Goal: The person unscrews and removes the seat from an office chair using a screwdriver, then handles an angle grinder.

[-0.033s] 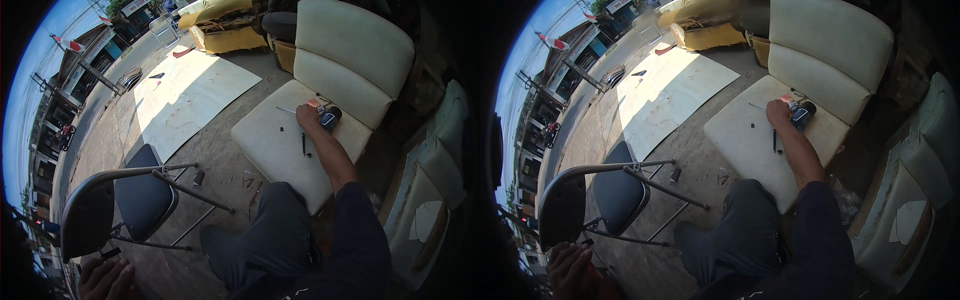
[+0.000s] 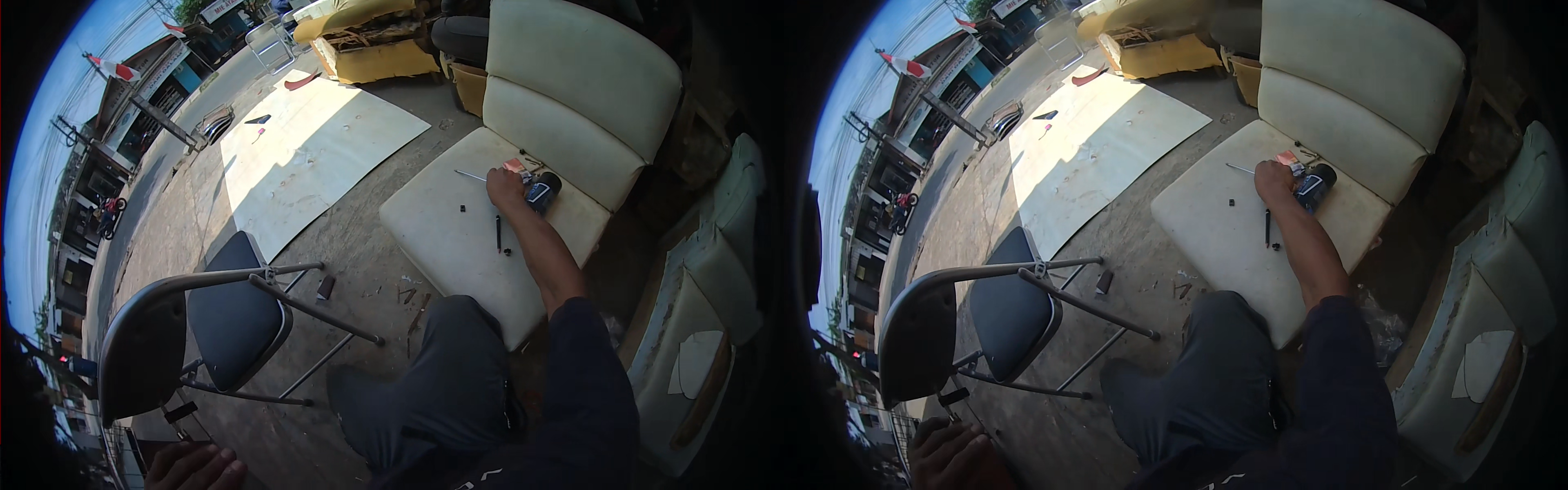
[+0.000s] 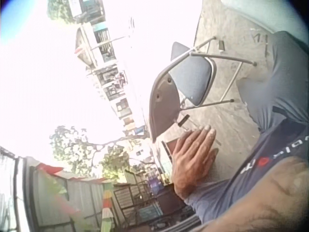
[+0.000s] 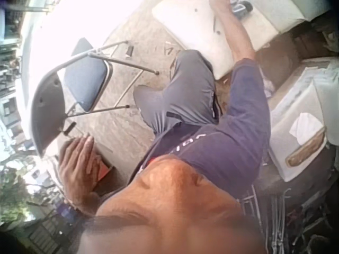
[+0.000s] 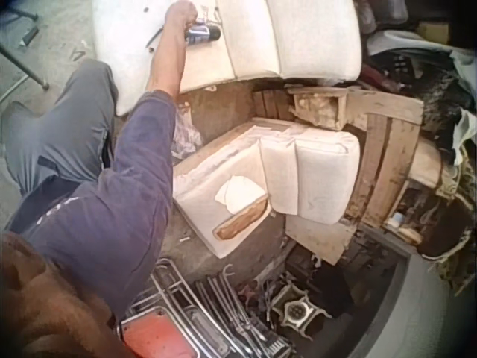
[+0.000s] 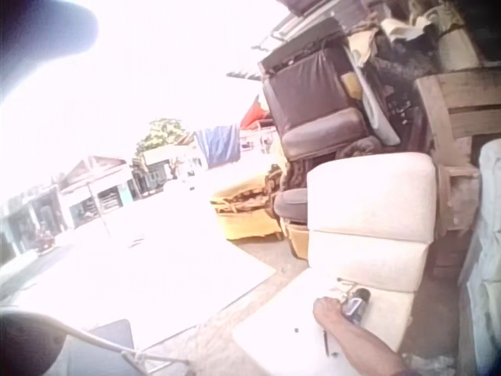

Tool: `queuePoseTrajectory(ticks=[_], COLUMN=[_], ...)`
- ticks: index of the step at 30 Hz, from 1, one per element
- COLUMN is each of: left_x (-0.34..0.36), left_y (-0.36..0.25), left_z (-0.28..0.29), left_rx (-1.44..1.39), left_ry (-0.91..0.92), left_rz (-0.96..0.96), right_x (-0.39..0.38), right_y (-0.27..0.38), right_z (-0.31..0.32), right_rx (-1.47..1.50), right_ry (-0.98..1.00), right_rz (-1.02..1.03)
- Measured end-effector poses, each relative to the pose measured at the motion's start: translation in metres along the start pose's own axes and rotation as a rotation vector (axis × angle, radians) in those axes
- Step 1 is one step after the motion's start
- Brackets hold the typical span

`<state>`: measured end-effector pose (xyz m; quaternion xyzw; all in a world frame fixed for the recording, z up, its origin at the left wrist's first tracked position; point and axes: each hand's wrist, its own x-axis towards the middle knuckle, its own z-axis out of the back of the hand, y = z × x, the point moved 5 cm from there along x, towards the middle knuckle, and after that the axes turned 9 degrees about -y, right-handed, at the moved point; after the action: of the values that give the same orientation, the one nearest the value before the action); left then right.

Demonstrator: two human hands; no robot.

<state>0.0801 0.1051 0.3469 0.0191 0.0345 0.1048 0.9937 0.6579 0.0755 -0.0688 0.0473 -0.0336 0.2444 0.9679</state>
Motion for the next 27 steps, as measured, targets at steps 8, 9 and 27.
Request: queuePoseTrajectory(ticks=[8, 9, 27], left_x=[-0.017, -0.011, 0.12], left_y=[-0.027, -0.03, -0.066], left_z=[-0.099, -0.114, -0.271], left_rx=[-0.771, -0.761, -1.289], left_ry=[-0.295, -0.406, -0.512], left_rz=[0.126, 0.073, 0.243], right_x=[-0.044, -0.067, -0.348], right_y=[0.002, 0.017, 0.076], right_z=[0.032, 0.045, 0.11], right_rx=[-0.059, 0.059, 1.868], right_ry=[-0.192, -0.128, 0.44], right_rz=[0.037, 0.047, -0.211])
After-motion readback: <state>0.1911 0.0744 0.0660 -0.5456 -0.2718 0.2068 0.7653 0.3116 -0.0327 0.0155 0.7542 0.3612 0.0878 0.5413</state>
